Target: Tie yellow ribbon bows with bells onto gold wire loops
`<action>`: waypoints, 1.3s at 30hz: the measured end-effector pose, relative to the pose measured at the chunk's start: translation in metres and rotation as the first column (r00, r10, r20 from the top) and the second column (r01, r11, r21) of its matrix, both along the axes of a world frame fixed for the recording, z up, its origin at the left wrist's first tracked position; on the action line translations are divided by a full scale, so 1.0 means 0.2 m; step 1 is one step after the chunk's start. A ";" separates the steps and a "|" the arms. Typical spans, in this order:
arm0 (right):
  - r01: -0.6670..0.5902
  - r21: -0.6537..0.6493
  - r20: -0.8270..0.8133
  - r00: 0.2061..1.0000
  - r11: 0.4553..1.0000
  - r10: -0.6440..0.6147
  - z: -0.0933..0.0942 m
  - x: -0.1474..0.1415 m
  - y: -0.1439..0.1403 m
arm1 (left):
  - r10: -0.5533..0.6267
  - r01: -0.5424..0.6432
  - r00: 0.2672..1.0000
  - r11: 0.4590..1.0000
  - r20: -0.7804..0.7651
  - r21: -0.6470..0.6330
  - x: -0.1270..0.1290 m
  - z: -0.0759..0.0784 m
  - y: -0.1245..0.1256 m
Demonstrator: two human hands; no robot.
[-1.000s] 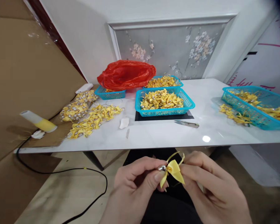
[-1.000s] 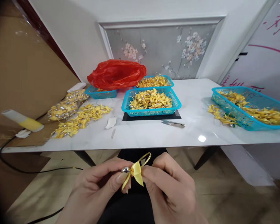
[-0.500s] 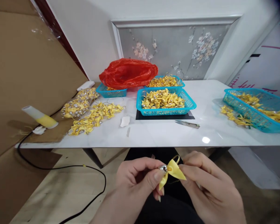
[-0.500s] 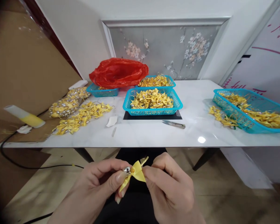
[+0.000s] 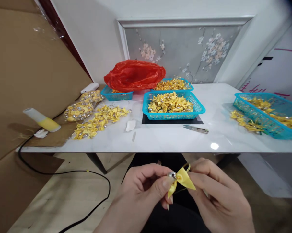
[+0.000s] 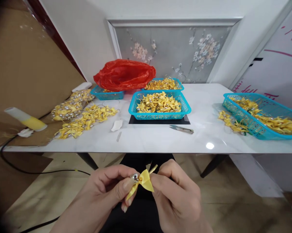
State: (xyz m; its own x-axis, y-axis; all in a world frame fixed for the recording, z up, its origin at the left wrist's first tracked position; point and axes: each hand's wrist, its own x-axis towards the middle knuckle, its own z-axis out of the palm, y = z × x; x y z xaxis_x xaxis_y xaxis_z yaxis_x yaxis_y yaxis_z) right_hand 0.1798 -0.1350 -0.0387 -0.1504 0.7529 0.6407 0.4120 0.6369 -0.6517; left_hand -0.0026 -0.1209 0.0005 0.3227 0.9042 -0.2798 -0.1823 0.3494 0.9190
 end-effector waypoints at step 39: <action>-0.015 -0.050 0.085 0.996 0.999 0.019 -0.01 0.03 0.00 | 0.046 -0.009 0.989 0.967 0.138 -0.254 0.02 0.01 0.01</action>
State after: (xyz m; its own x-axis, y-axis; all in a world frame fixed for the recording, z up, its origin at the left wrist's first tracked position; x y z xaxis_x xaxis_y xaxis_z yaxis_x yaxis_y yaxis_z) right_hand 0.1861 -0.1356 -0.0415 -0.2161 0.7799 0.5874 0.4573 0.6124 -0.6449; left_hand 0.0006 -0.1186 0.0016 0.3518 0.8195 -0.4525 -0.3172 0.5591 0.7660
